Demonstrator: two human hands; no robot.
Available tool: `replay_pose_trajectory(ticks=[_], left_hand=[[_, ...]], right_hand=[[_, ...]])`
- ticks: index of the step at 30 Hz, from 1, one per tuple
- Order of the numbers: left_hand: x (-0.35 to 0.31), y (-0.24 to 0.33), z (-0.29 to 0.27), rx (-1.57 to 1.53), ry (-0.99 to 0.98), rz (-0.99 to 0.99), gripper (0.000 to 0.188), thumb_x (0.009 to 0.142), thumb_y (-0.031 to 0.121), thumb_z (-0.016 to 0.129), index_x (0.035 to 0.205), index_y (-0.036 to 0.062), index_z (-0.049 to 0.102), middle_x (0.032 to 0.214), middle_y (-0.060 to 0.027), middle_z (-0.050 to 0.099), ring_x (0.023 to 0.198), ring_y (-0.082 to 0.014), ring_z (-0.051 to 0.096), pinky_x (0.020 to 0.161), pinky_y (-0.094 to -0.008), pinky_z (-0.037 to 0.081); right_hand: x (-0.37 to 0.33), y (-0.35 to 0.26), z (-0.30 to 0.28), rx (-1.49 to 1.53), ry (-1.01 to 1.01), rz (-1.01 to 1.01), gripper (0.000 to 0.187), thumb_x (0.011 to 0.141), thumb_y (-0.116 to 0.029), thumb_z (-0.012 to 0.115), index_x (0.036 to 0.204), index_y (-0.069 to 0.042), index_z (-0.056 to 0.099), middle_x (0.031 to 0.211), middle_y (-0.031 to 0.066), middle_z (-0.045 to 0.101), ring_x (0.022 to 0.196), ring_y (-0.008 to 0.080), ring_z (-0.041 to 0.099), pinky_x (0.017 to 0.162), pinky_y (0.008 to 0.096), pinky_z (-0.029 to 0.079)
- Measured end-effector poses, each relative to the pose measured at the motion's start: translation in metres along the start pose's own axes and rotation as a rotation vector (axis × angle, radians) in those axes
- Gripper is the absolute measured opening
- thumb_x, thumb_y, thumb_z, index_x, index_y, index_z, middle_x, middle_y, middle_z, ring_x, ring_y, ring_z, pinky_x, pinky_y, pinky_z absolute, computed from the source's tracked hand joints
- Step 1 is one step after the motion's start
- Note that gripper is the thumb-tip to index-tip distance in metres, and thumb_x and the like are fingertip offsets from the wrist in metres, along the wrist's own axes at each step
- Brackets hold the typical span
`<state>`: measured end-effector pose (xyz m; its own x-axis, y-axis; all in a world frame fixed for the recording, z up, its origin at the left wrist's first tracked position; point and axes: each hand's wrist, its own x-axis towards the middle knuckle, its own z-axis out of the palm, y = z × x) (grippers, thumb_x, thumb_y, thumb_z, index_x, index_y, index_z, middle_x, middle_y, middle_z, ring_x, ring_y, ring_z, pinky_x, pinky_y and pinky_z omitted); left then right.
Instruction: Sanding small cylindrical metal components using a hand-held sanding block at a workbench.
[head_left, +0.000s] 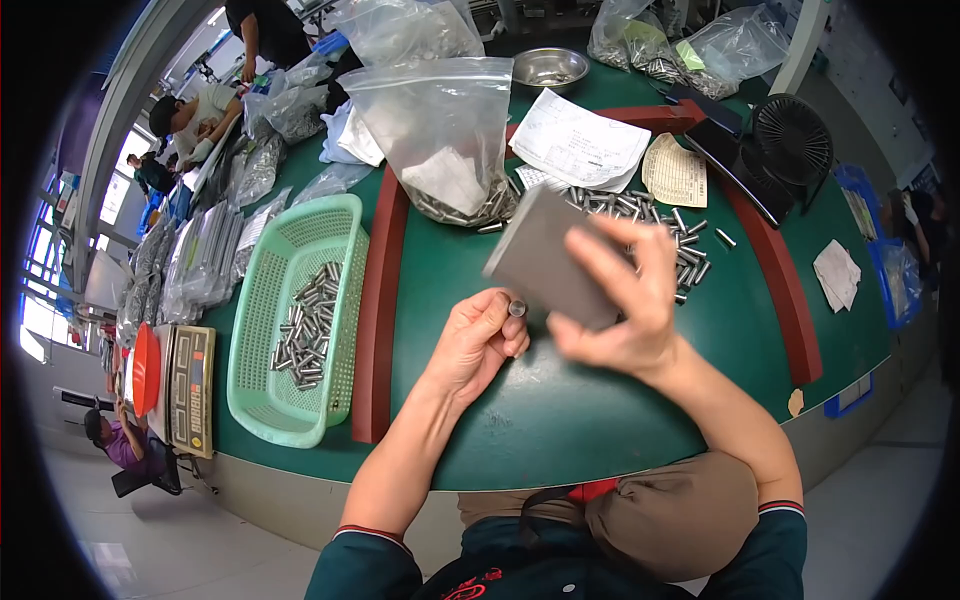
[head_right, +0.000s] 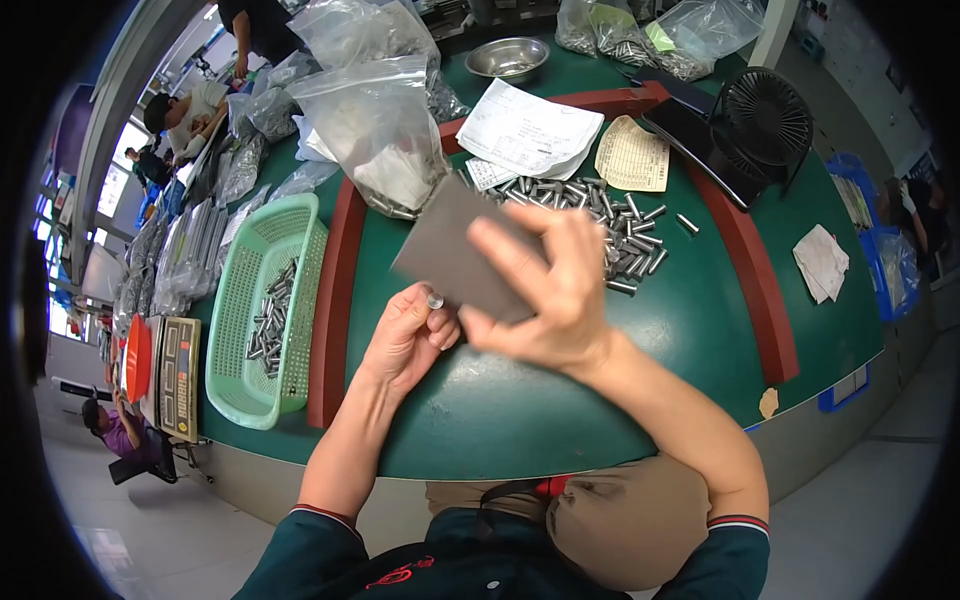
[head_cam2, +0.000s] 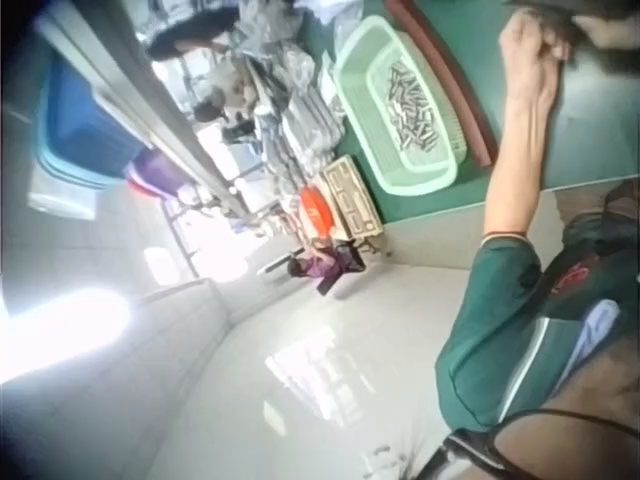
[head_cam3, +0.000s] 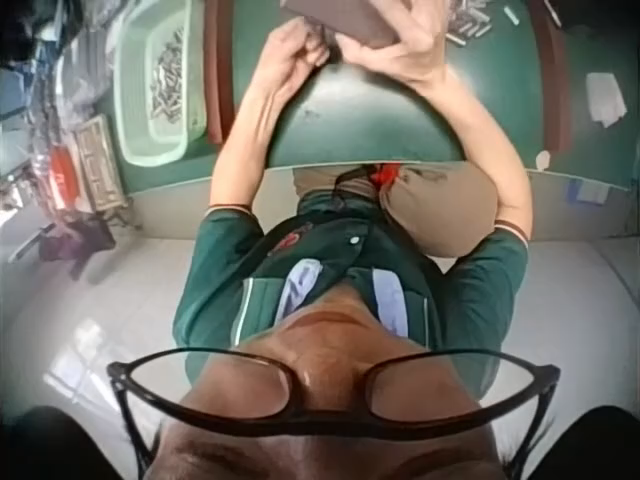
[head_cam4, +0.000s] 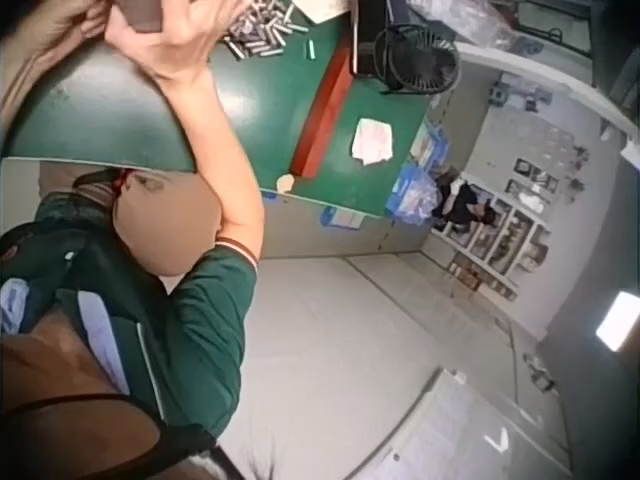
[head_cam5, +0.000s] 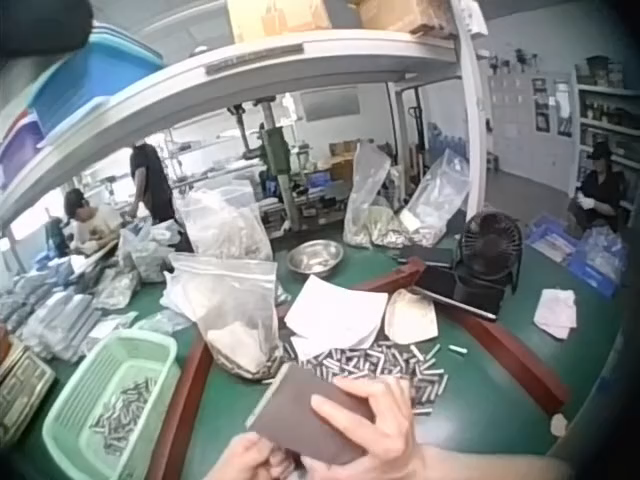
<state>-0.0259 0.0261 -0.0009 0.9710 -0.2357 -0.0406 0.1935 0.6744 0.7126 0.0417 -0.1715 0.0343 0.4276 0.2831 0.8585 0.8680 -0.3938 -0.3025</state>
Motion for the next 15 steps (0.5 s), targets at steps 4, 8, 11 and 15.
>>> replay_pose_trajectory(ticks=[4,8,11,15], left_hand=[[0.002,-0.006,0.03,0.088,0.489,-0.045,0.031,0.097,0.028,0.059,0.119,0.0067,0.056,0.111,-0.0099,0.063,0.094,-0.019,0.063,0.079,-0.0353,0.057],[-0.001,-0.001,-0.001,0.037,0.106,-0.008,0.022,0.092,0.02,0.065,0.107,0.0052,0.059,0.08,-0.0032,0.058,0.062,-0.0129,0.05,0.06,-0.0276,0.043],[-0.007,-0.006,0.018,0.065,0.253,0.024,0.03,0.092,0.022,0.063,0.118,0.0061,0.058,0.109,-0.0088,0.064,0.094,-0.0207,0.064,0.081,-0.0351,0.056],[-0.002,-0.004,-0.03,-0.049,-0.212,-0.019,0.027,0.092,0.02,0.066,0.114,0.0081,0.057,0.098,-0.0028,0.062,0.076,-0.0167,0.058,0.063,-0.0297,0.048]], right_hand=[[-0.003,-0.012,0.008,0.136,-0.1,-0.168,0.061,0.053,-0.029,0.078,0.11,-0.009,0.071,0.112,0.0162,0.062,0.085,0.0264,0.057,0.075,0.0383,0.041],[-0.001,0.008,-0.001,-0.029,0.027,-0.019,0.068,0.05,-0.022,0.078,0.115,-0.007,0.067,0.113,0.0168,0.059,0.09,0.0289,0.056,0.078,0.0388,0.042],[-0.013,-0.025,0.008,0.144,-0.118,-0.253,0.052,0.07,-0.041,0.067,0.115,-0.016,0.068,0.118,0.014,0.06,0.09,0.0239,0.055,0.082,0.0404,0.039],[0.0,0.019,0.009,-0.104,0.049,0.008,0.071,0.049,-0.028,0.077,0.116,-0.007,0.067,0.11,0.0159,0.06,0.09,0.0291,0.055,0.077,0.041,0.042]])
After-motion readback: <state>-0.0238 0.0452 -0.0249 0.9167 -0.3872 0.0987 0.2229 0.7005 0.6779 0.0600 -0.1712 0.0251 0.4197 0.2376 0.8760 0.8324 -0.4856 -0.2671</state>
